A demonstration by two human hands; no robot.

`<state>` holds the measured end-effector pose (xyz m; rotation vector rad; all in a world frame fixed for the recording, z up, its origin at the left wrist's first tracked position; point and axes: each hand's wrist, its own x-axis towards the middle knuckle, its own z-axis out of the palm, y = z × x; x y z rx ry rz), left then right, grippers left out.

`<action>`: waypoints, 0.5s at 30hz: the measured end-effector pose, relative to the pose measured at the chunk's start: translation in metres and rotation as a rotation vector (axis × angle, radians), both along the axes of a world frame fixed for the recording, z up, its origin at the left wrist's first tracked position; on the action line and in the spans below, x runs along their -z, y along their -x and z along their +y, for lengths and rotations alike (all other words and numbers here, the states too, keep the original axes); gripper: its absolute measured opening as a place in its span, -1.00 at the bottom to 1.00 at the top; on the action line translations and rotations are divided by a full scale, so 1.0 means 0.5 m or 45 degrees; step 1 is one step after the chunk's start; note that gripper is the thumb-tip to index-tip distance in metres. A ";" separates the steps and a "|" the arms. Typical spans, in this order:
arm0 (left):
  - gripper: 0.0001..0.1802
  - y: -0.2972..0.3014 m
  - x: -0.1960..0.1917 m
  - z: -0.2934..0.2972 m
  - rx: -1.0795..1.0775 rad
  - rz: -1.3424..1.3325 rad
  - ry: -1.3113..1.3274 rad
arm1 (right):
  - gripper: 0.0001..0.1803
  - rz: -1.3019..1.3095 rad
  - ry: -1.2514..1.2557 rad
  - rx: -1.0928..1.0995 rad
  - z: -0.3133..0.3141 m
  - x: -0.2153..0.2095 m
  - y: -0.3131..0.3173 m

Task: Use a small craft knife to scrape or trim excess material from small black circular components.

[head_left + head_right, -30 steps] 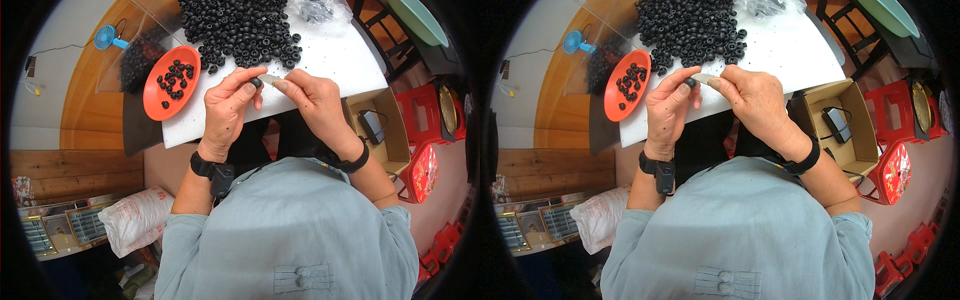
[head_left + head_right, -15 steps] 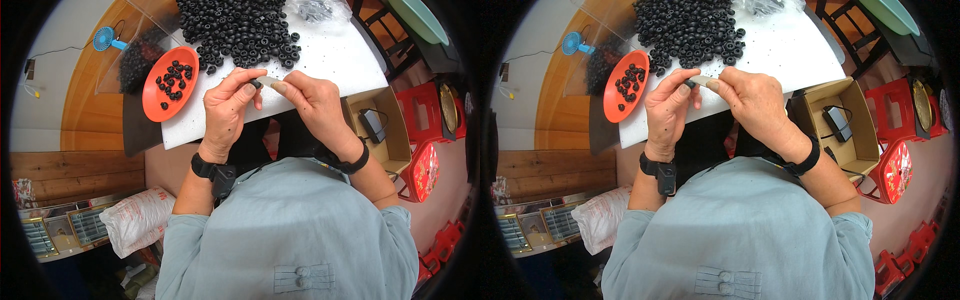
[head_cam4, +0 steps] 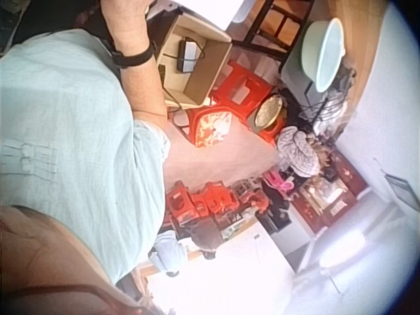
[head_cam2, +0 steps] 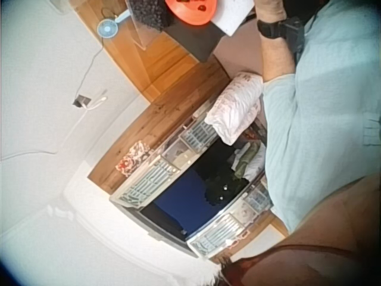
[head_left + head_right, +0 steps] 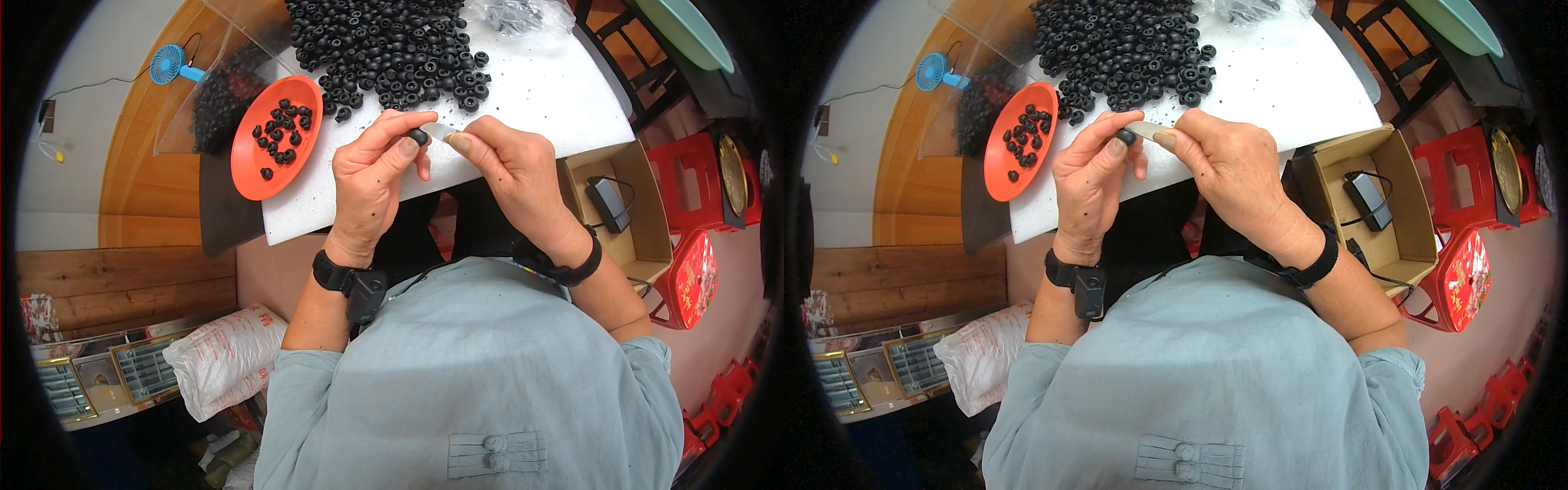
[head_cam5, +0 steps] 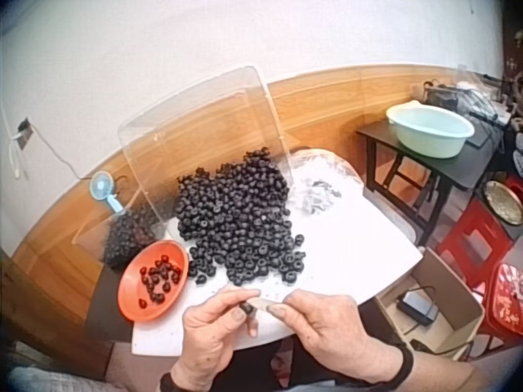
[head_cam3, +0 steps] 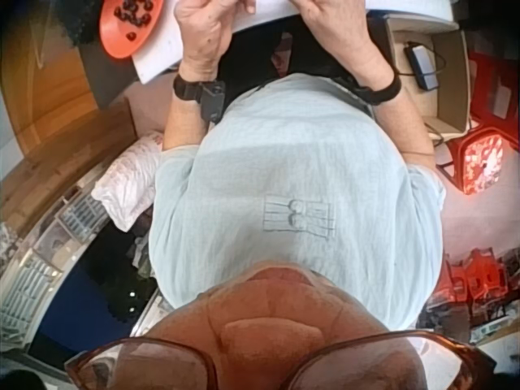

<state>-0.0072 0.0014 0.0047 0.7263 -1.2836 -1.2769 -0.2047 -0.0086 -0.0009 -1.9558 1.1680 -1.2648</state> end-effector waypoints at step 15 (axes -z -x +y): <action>-0.64 -0.003 0.002 0.000 0.021 0.010 -0.006 | -0.68 0.036 0.016 -0.004 0.001 0.001 0.000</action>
